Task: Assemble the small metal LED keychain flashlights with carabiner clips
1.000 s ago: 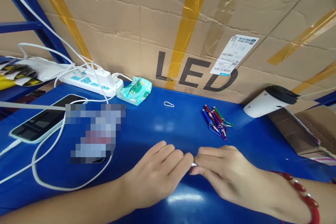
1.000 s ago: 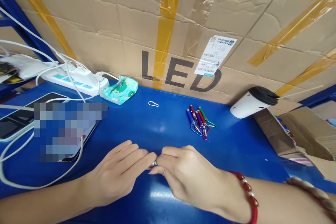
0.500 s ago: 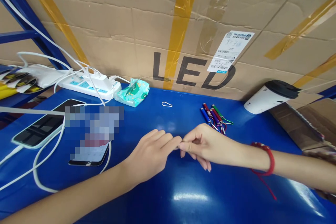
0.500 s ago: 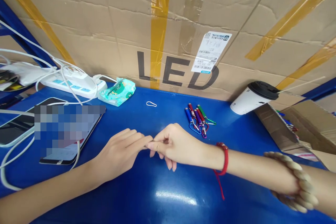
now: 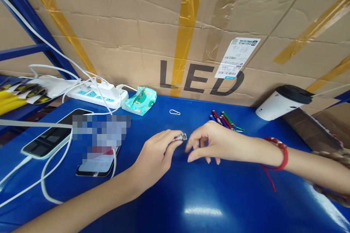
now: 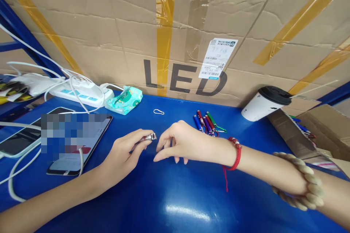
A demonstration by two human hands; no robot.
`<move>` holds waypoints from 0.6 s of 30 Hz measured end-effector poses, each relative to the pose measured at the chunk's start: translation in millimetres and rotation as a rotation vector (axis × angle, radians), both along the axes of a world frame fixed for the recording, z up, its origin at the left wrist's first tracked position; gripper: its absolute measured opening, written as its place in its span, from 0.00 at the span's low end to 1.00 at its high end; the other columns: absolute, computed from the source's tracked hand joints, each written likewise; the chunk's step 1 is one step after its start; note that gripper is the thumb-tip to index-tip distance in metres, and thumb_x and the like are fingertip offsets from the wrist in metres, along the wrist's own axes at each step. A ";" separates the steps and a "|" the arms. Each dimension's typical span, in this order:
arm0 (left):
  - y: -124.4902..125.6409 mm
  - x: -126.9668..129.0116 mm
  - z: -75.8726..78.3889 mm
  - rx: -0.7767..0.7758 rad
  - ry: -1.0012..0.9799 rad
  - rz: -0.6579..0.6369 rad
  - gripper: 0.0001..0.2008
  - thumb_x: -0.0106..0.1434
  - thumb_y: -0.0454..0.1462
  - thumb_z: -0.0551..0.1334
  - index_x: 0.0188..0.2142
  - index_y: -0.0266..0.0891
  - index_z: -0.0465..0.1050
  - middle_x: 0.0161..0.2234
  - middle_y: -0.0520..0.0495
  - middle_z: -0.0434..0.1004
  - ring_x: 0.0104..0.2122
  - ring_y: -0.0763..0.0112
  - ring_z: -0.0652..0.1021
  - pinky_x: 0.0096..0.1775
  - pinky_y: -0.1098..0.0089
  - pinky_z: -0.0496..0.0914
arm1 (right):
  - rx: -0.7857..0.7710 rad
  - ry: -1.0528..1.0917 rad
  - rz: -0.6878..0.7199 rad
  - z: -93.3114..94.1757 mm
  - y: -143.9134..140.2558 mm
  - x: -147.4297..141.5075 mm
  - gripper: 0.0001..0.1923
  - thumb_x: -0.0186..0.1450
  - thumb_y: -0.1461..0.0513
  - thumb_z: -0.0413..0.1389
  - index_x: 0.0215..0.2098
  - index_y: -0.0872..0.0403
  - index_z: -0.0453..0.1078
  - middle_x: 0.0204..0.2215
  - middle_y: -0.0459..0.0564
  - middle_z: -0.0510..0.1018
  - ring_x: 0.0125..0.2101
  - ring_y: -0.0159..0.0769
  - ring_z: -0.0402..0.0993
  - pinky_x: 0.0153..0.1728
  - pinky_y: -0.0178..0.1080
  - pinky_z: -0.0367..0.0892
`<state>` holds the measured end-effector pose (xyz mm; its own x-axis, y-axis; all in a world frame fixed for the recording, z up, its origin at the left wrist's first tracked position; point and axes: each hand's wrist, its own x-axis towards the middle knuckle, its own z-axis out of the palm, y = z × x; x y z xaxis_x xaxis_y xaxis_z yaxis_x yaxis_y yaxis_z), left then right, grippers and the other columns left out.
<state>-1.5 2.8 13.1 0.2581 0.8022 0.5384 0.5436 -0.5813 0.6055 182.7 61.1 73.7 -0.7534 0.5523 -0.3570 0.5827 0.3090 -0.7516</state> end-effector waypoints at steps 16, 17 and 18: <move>-11.9 7.3 5.1 -0.646 -0.610 -0.424 0.12 0.68 0.44 0.48 0.38 0.36 0.58 0.33 0.43 0.76 0.25 0.76 0.73 0.27 0.75 0.64 | 0.957 -0.313 -0.030 -50.7 68.6 -26.2 0.13 0.66 0.57 0.50 0.44 0.53 0.71 0.42 0.50 0.72 0.39 0.37 0.71 0.30 0.34 0.62; -12.3 8.0 5.8 -0.671 -0.663 -0.472 0.13 0.67 0.45 0.48 0.37 0.36 0.58 0.34 0.41 0.76 0.26 0.76 0.74 0.27 0.75 0.64 | 0.952 -0.313 -0.047 -52.5 69.4 -26.9 0.12 0.66 0.58 0.50 0.42 0.53 0.72 0.41 0.50 0.72 0.39 0.36 0.71 0.29 0.33 0.61; -12.7 8.7 6.7 -0.695 -0.704 -0.504 0.14 0.67 0.46 0.48 0.37 0.35 0.57 0.35 0.40 0.76 0.26 0.75 0.74 0.27 0.75 0.64 | 0.945 -0.314 -0.069 -53.8 69.6 -27.3 0.11 0.66 0.59 0.50 0.40 0.53 0.73 0.40 0.49 0.73 0.39 0.36 0.71 0.29 0.32 0.60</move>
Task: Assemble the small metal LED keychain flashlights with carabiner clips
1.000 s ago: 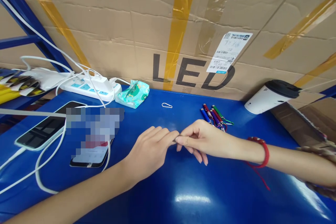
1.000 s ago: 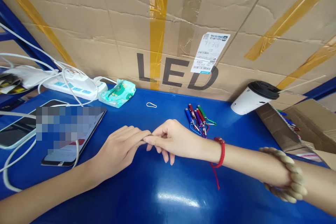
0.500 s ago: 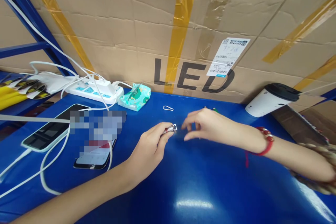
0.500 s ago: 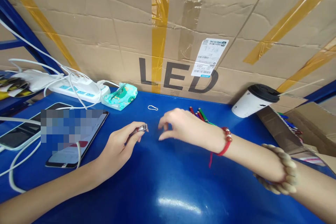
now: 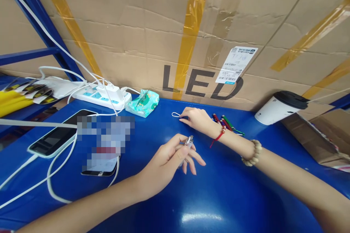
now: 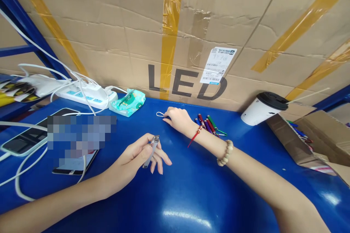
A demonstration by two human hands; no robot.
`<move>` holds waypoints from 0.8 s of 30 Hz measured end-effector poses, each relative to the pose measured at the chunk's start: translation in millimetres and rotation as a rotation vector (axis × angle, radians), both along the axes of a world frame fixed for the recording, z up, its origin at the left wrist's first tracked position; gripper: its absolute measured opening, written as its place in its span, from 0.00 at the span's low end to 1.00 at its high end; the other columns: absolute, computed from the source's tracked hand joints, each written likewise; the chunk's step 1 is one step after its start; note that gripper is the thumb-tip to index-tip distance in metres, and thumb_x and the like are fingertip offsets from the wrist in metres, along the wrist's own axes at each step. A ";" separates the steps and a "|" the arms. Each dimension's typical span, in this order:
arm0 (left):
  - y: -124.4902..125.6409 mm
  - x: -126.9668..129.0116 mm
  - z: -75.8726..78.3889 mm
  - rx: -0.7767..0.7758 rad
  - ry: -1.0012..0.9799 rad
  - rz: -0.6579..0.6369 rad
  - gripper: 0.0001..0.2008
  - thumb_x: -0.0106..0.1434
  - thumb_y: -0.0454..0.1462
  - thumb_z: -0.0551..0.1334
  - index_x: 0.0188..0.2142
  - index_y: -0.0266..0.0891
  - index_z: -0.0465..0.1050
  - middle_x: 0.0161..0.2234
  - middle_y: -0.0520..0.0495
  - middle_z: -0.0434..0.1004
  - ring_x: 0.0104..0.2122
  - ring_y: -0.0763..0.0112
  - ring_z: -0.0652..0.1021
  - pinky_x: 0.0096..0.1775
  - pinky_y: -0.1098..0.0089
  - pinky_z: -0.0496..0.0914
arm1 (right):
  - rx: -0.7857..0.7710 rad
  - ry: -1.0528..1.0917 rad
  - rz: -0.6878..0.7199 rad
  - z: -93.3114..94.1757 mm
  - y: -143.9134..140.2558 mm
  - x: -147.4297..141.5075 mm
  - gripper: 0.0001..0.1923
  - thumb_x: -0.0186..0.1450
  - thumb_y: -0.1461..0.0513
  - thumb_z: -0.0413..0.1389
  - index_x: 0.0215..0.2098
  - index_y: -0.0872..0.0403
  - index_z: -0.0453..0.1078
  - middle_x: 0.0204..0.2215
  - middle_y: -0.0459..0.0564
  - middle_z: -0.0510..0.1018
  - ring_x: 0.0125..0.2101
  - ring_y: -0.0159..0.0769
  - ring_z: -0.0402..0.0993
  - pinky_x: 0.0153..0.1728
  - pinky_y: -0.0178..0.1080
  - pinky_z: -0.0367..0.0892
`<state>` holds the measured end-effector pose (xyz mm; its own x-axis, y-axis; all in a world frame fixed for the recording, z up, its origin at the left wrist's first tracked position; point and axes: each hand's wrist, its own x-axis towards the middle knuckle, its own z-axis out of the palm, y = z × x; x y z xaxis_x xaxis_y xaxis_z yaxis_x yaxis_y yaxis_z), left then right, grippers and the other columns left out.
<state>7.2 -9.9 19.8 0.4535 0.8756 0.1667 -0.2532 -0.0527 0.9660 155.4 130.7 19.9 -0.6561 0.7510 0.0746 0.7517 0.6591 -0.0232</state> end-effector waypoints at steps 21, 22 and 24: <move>0.6 1.2 6.8 -0.368 -0.024 0.048 0.18 0.66 0.50 0.48 0.36 0.36 0.61 0.22 0.55 0.58 0.20 0.81 0.55 0.24 0.73 0.48 | -0.342 0.339 -0.175 16.6 -52.3 28.3 0.06 0.52 0.62 0.56 0.26 0.55 0.73 0.24 0.46 0.75 0.23 0.30 0.70 0.26 0.31 0.64; 0.4 1.1 7.3 -0.360 -0.022 0.035 0.18 0.66 0.50 0.48 0.37 0.36 0.61 0.22 0.55 0.58 0.20 0.81 0.54 0.24 0.73 0.48 | -0.353 0.354 -0.176 17.9 -54.3 28.5 0.06 0.52 0.62 0.56 0.26 0.55 0.73 0.23 0.45 0.75 0.23 0.30 0.70 0.26 0.31 0.64; 0.4 0.5 7.9 -0.338 -0.021 0.002 0.16 0.66 0.48 0.50 0.37 0.37 0.61 0.22 0.55 0.57 0.20 0.81 0.54 0.24 0.73 0.48 | -0.362 0.362 -0.178 19.3 -57.0 28.8 0.06 0.52 0.61 0.55 0.26 0.55 0.73 0.22 0.44 0.75 0.22 0.30 0.70 0.25 0.31 0.64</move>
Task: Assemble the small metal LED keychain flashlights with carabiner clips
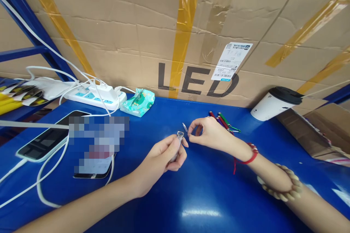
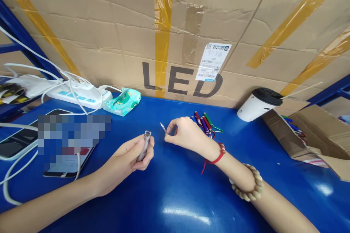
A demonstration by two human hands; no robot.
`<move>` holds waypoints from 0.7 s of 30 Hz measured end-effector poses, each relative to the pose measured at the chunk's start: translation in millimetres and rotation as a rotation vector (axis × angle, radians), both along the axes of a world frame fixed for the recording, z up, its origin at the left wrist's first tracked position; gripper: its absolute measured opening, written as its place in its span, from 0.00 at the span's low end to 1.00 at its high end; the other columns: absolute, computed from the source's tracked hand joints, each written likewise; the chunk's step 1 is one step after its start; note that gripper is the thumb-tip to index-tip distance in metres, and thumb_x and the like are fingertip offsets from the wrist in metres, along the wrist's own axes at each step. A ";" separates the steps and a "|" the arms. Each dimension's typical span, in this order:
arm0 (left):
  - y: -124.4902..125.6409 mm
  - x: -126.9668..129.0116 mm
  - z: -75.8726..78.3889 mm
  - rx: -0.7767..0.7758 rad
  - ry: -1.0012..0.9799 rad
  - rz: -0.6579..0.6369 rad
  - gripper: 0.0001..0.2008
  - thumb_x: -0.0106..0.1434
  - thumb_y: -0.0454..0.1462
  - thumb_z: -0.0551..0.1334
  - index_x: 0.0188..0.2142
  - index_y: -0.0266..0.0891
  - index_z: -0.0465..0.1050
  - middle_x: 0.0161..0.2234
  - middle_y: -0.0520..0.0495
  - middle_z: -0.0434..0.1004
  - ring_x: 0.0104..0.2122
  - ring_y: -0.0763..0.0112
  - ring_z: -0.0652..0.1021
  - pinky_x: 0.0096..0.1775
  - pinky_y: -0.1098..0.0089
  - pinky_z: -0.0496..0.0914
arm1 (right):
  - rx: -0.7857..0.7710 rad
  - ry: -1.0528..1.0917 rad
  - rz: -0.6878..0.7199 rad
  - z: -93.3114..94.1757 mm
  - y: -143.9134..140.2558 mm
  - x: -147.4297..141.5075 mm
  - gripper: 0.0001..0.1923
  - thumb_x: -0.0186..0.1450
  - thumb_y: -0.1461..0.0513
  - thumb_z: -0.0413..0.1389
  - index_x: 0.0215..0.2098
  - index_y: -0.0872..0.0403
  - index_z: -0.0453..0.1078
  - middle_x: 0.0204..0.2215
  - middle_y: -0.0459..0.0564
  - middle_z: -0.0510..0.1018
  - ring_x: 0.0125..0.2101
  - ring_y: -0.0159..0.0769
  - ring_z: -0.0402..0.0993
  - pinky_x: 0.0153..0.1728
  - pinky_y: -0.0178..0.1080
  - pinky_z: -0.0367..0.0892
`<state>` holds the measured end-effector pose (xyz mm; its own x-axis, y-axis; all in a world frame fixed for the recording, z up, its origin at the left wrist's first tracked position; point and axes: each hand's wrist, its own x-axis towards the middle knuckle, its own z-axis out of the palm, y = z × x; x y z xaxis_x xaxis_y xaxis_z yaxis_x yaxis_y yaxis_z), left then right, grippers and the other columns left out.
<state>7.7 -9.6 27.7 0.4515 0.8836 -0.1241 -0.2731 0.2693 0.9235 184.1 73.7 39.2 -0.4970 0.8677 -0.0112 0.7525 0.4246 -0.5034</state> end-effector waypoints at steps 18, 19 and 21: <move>8.1 -2.6 -4.1 -0.009 0.147 0.134 0.19 0.65 0.50 0.50 0.28 0.36 0.55 0.25 0.54 0.59 0.22 0.80 0.55 0.26 0.72 0.50 | 0.244 0.081 0.171 20.0 -28.6 0.8 0.03 0.53 0.66 0.57 0.27 0.55 0.71 0.25 0.41 0.74 0.21 0.23 0.68 0.25 0.28 0.62; 8.7 -2.5 -4.5 0.006 0.147 0.155 0.19 0.65 0.50 0.50 0.28 0.36 0.54 0.24 0.55 0.58 0.21 0.80 0.54 0.26 0.73 0.50 | 0.323 0.037 0.185 18.1 -32.0 0.1 0.03 0.54 0.67 0.56 0.28 0.55 0.71 0.26 0.42 0.73 0.21 0.24 0.68 0.25 0.28 0.60; 9.2 -2.3 -5.0 0.024 0.144 0.200 0.18 0.63 0.48 0.54 0.27 0.37 0.51 0.22 0.56 0.55 0.22 0.80 0.54 0.26 0.73 0.50 | 0.449 -0.029 0.220 14.5 -37.2 -0.5 0.04 0.55 0.68 0.55 0.28 0.56 0.71 0.25 0.42 0.73 0.21 0.24 0.66 0.23 0.28 0.58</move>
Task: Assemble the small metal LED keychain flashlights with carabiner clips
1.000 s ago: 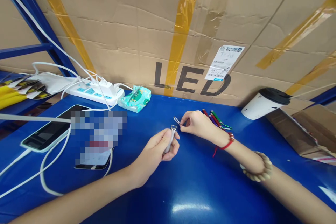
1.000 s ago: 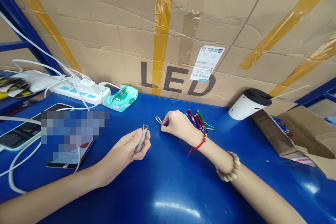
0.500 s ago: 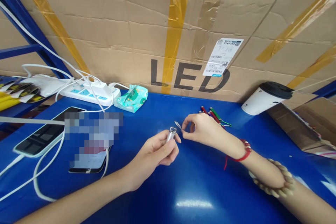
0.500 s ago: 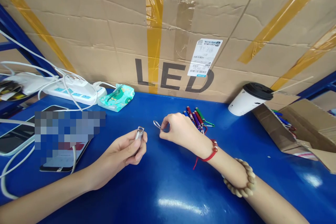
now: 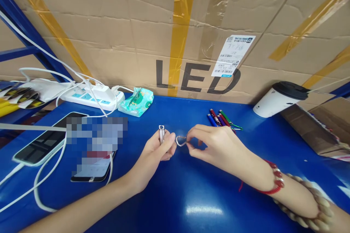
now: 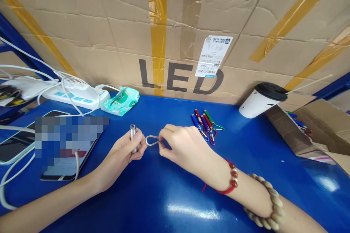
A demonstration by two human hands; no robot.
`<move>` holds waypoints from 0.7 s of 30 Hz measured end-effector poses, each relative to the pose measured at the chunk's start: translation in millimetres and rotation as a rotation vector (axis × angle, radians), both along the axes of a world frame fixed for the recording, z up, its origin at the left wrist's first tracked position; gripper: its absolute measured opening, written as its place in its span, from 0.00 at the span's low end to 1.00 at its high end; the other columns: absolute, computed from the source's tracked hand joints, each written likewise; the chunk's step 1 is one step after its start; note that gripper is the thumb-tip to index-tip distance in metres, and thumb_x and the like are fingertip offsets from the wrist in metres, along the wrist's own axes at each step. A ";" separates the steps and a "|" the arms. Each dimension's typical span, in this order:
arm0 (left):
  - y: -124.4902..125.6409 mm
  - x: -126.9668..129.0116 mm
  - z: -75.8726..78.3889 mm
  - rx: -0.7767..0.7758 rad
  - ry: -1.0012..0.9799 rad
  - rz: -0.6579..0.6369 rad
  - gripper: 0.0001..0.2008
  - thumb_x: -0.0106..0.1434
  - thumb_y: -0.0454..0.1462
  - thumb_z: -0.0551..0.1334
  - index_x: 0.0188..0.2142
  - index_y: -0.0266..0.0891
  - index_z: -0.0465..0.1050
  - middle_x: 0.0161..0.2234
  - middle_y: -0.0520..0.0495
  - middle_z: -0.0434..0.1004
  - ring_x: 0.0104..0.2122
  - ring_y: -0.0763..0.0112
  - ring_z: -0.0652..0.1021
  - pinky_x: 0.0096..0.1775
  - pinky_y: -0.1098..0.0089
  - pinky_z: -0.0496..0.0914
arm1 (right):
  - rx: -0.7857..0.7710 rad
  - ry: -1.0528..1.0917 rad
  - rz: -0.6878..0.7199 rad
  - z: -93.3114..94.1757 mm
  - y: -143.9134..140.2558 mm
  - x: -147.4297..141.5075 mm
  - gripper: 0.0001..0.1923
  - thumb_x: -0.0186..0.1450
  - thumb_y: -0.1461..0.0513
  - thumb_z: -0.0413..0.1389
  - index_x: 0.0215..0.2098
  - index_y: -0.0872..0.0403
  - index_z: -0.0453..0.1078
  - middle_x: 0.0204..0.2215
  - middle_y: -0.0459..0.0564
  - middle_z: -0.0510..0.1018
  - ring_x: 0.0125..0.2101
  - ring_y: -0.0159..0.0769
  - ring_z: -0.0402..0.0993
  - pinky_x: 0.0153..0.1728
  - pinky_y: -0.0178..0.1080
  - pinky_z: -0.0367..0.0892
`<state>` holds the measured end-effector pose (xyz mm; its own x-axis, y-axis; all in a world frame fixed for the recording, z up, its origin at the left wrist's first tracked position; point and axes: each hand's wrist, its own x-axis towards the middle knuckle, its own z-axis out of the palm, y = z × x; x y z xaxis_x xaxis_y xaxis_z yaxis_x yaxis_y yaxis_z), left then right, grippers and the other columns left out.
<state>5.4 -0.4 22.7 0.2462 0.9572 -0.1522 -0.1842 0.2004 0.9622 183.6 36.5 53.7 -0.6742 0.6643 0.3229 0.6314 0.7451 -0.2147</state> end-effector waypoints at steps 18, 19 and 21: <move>3.4 -1.0 1.9 -0.065 -0.055 0.050 0.15 0.64 0.44 0.53 0.28 0.37 0.53 0.24 0.55 0.59 0.20 0.81 0.56 0.26 0.73 0.52 | -0.722 0.319 -0.031 9.4 7.0 -1.1 0.06 0.56 0.62 0.58 0.28 0.57 0.73 0.22 0.45 0.73 0.19 0.25 0.68 0.18 0.26 0.63; 3.4 -0.9 1.9 -0.062 -0.044 0.058 0.15 0.64 0.45 0.52 0.28 0.37 0.53 0.25 0.54 0.60 0.20 0.81 0.56 0.26 0.73 0.52 | -0.862 0.373 -0.044 9.1 10.6 -0.9 0.08 0.56 0.60 0.59 0.30 0.58 0.73 0.22 0.46 0.74 0.19 0.26 0.68 0.16 0.26 0.63; 3.1 -0.5 1.6 -0.047 -0.006 0.060 0.15 0.65 0.45 0.52 0.29 0.37 0.55 0.26 0.54 0.59 0.21 0.81 0.55 0.27 0.72 0.53 | -1.092 0.486 -0.042 6.7 17.0 -0.9 0.11 0.56 0.59 0.59 0.32 0.59 0.73 0.24 0.47 0.74 0.20 0.25 0.67 0.14 0.25 0.63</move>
